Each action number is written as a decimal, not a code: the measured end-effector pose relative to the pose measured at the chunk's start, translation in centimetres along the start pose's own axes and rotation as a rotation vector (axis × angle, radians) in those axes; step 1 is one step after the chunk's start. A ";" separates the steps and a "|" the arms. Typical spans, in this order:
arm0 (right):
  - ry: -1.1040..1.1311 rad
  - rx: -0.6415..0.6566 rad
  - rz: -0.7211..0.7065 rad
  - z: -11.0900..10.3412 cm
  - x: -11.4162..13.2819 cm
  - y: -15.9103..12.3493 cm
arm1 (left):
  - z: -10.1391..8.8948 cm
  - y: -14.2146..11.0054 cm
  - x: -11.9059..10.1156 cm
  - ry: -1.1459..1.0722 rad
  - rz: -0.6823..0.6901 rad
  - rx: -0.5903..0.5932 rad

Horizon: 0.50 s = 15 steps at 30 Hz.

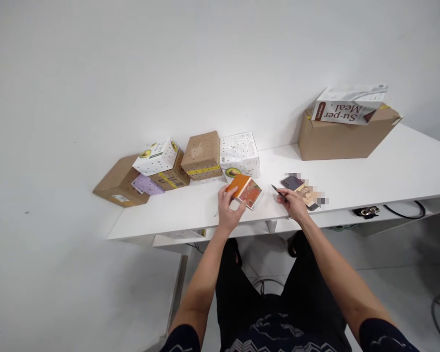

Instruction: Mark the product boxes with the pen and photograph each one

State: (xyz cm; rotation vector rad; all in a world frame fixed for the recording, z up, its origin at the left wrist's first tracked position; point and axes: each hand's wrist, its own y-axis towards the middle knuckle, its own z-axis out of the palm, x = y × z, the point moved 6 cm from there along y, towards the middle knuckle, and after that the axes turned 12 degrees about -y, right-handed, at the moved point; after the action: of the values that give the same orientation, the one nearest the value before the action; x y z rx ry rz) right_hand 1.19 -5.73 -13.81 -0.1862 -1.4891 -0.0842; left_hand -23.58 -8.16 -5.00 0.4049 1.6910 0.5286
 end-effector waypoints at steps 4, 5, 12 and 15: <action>0.076 -0.005 -0.070 -0.2 -0.3 -0.1 | 3.3 -2.2 1.0 0.310 0.222 0.075; 0.073 -0.015 -0.091 -0.2 -0.3 -0.2 | 3.8 -2.4 1.2 0.350 0.230 0.066; -0.054 -0.138 -0.216 -0.7 -0.1 -1.0 | 4.0 -2.9 1.9 0.354 0.144 -0.042; -0.136 -0.214 -0.194 -0.9 -0.1 -1.1 | 3.9 -3.0 2.3 0.360 0.068 -0.113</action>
State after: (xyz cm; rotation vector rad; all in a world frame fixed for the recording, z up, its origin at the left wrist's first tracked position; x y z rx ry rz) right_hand 1.83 -6.96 -13.90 -0.2226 -1.6306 -0.3944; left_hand -20.13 -8.92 -9.11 0.2976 1.9846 0.7794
